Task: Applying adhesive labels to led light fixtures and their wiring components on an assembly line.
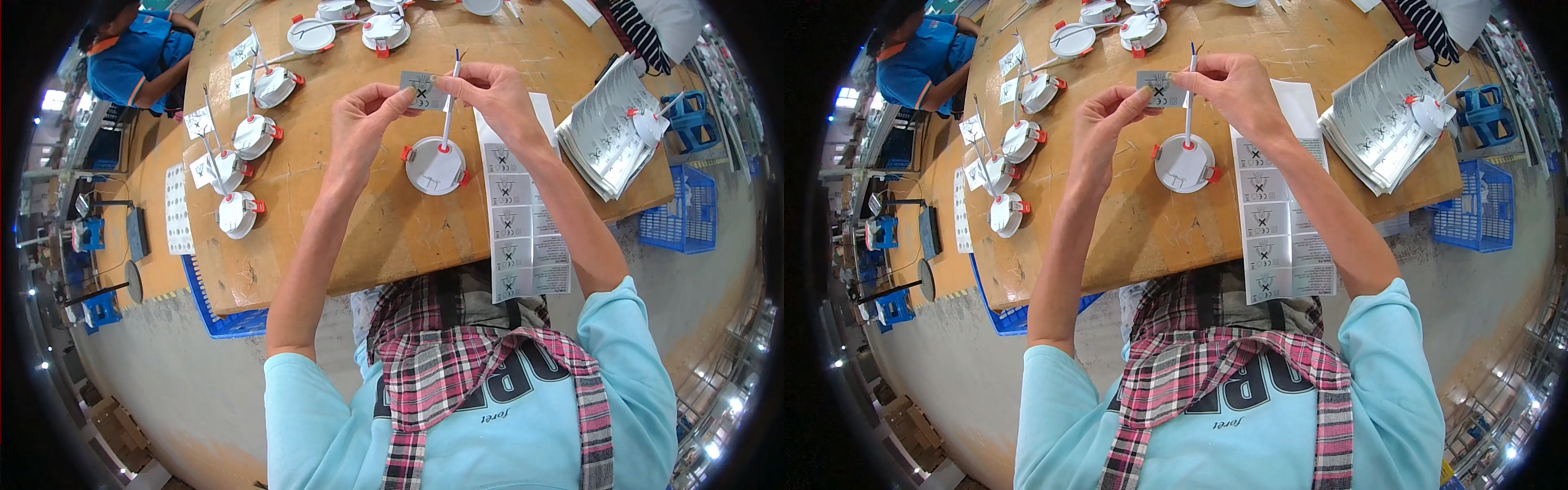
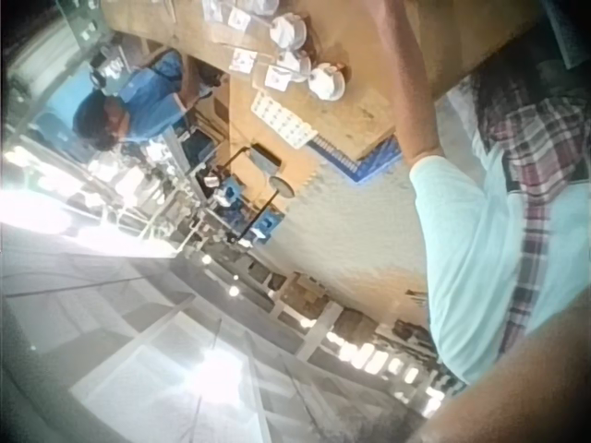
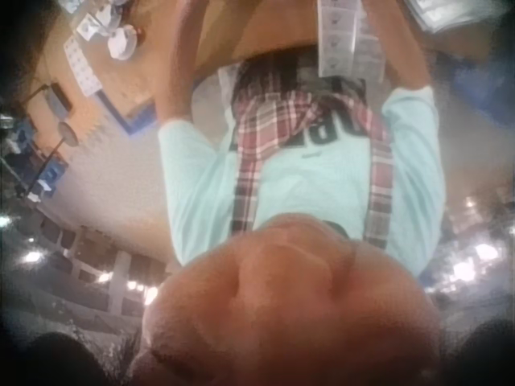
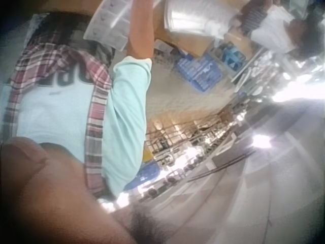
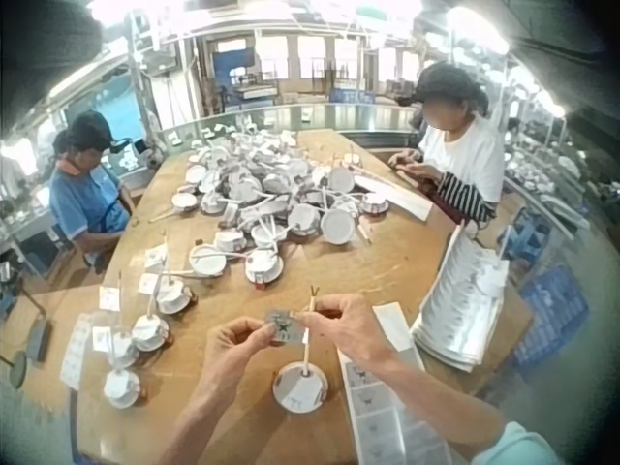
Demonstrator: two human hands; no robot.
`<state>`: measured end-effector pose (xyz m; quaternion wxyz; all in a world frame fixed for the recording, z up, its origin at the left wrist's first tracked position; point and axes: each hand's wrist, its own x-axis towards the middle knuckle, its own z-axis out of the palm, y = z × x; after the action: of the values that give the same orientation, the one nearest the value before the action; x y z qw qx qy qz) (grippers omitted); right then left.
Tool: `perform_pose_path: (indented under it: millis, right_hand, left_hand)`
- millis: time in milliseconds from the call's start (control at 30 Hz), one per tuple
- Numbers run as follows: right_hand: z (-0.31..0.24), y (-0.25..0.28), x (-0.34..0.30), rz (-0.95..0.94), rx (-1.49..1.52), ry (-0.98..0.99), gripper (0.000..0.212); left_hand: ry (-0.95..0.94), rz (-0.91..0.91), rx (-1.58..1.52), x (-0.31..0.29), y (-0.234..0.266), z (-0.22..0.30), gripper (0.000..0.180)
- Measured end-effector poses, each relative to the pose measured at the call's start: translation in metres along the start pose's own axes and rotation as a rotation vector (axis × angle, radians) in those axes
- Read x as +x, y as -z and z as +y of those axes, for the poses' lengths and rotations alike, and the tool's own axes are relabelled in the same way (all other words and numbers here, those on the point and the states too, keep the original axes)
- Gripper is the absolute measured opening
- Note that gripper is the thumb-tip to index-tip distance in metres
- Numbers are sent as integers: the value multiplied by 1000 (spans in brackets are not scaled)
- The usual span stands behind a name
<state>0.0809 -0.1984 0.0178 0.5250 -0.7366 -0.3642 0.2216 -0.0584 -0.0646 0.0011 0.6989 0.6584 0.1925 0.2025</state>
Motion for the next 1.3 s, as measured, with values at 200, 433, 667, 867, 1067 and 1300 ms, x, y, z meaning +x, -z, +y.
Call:
perform_pose_path:
  millis: [200, 433, 667, 867, 1067, 1300]
  right_hand:
    - [9, 1, 1, -71, 180, -4, 26]
    - [6, -3, -6, 14, -10, 0, 26]
    - [2, -14, -10, 182, 134, 10, 24]
    - [-20, -14, -17, 145, 313, 91, 26]
    - [-7, 11, -8, 123, 401, 123, 56]
    - [-6, 2, -3, -185, 638, -117, 64]
  left_hand:
    - [-40, 72, -10, 0, -5, 1, 22]
    - [-101, 163, 78, -8, -15, 0, 25]
    - [-194, 273, 73, -16, -22, -17, 22]
    - [148, -92, -60, -28, -22, -4, 24]
    - [119, -398, -1169, -45, -10, -14, 32]
    - [243, -327, -1130, -66, -25, -9, 31]
